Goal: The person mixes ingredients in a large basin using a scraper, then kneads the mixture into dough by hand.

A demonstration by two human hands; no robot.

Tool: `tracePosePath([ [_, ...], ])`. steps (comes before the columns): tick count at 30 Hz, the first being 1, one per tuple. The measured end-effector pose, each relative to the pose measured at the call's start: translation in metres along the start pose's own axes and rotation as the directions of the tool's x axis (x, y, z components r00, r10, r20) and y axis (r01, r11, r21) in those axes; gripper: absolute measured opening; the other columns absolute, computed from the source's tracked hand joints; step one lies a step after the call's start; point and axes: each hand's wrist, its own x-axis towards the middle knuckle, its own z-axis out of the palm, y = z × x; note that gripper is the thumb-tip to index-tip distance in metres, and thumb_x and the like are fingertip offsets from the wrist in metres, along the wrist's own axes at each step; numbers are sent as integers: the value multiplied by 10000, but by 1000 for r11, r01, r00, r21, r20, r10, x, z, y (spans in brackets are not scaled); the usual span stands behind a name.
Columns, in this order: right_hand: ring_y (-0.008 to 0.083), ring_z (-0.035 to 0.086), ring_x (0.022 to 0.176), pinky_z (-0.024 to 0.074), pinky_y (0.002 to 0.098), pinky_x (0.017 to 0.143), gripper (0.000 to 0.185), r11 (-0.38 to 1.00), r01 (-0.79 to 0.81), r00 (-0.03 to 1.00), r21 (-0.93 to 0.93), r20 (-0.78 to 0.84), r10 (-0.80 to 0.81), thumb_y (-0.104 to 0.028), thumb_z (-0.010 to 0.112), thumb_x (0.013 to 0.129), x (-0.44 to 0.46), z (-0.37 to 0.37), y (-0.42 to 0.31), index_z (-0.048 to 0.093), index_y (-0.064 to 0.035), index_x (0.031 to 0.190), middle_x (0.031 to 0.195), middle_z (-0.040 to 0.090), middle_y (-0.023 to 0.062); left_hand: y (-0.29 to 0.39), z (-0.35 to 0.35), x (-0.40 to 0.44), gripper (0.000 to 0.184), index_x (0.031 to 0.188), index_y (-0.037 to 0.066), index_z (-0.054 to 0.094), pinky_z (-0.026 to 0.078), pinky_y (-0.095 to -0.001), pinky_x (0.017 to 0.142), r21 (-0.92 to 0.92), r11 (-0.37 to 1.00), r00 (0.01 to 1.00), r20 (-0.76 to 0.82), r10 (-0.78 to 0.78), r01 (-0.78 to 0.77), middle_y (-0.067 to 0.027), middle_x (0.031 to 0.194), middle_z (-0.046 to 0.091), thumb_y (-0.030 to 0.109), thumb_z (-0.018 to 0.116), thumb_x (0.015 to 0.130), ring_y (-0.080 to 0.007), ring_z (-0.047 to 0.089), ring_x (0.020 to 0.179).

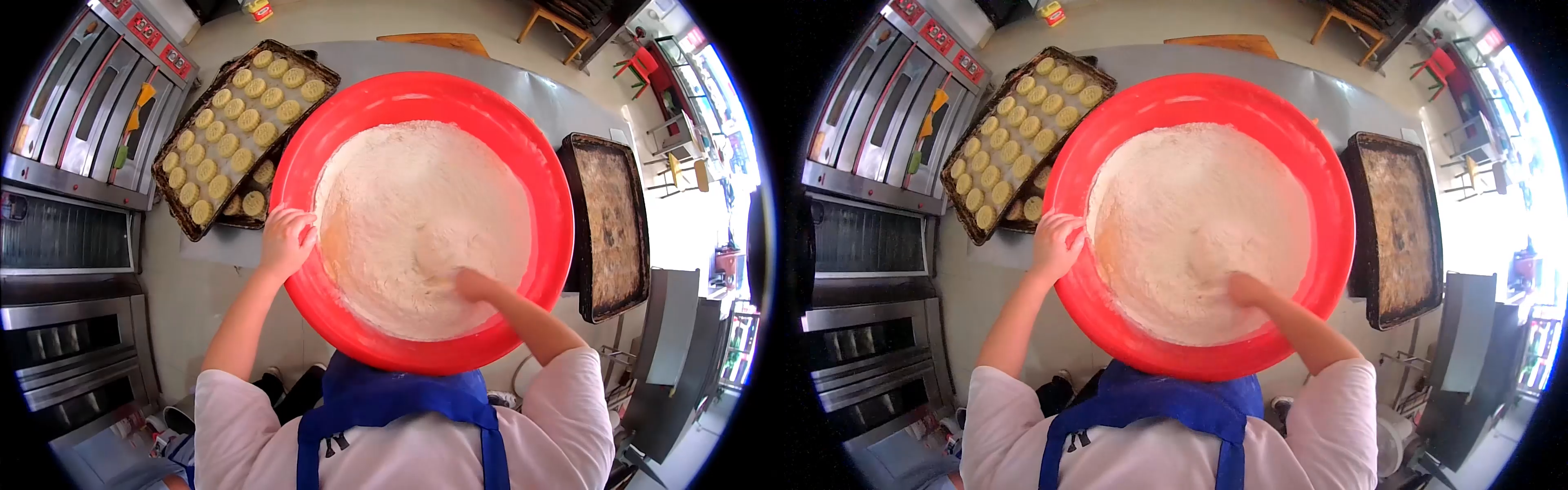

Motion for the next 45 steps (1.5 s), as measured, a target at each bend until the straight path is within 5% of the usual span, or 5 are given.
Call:
tracePosePath([
  [10, 330, 643, 882, 510, 450, 755, 247, 807, -589, 757, -37, -375, 535, -162, 489, 854, 225, -65, 81, 678, -15, 911, 944, 667, 193, 4, -3, 6, 120, 861, 60, 654, 410, -437, 966, 10, 996, 996, 13, -93, 93, -97, 875, 661, 133, 664, 766, -262, 608, 904],
  [20, 306, 647, 906, 499, 449, 782, 260, 952, -66, 969, -299, 207, 132, -196, 500, 807, 158, 25, -67, 699, -31, 839, 955, 675, 169, 1, 1, 4, 135, 837, 65, 654, 394, -437, 969, 3, 997, 997, 15, -73, 73, -78, 845, 669, 188, 658, 781, -242, 611, 871],
  [30, 351, 623, 862, 483, 465, 761, 363, 804, -526, 850, -278, -129, 511, -287, 499, 877, 146, -82, 56, 609, 5, 1061, 908, 645, 225, -4, -3, 2, 119, 839, 64, 663, 411, -441, 945, -114, 987, 990, -71, -125, 116, -80, 843, 674, 168, 665, 781, -252, 625, 846],
  [38, 325, 603, 1002, 472, 455, 854, 336, 875, -200, 979, -442, -68, 190, -237, 450, 852, 366, -50, -1, 684, -44, 995, 1028, 654, 178, -7, 1, 0, 109, 827, 64, 668, 417, -435, 937, -94, 982, 982, -85, -170, 162, -81, 813, 669, 156, 673, 770, -249, 622, 838],
  [45, 353, 613, 975, 466, 483, 854, 335, 890, 111, 981, -441, 192, -27, -251, 516, 811, 218, 18, -126, 678, -9, 978, 1006, 656, 202, -6, 2, 0, 108, 813, 68, 662, 414, -442, 940, -75, 989, 988, -76, -132, 126, -81, 809, 666, 166, 667, 769, -254, 623, 822],
])
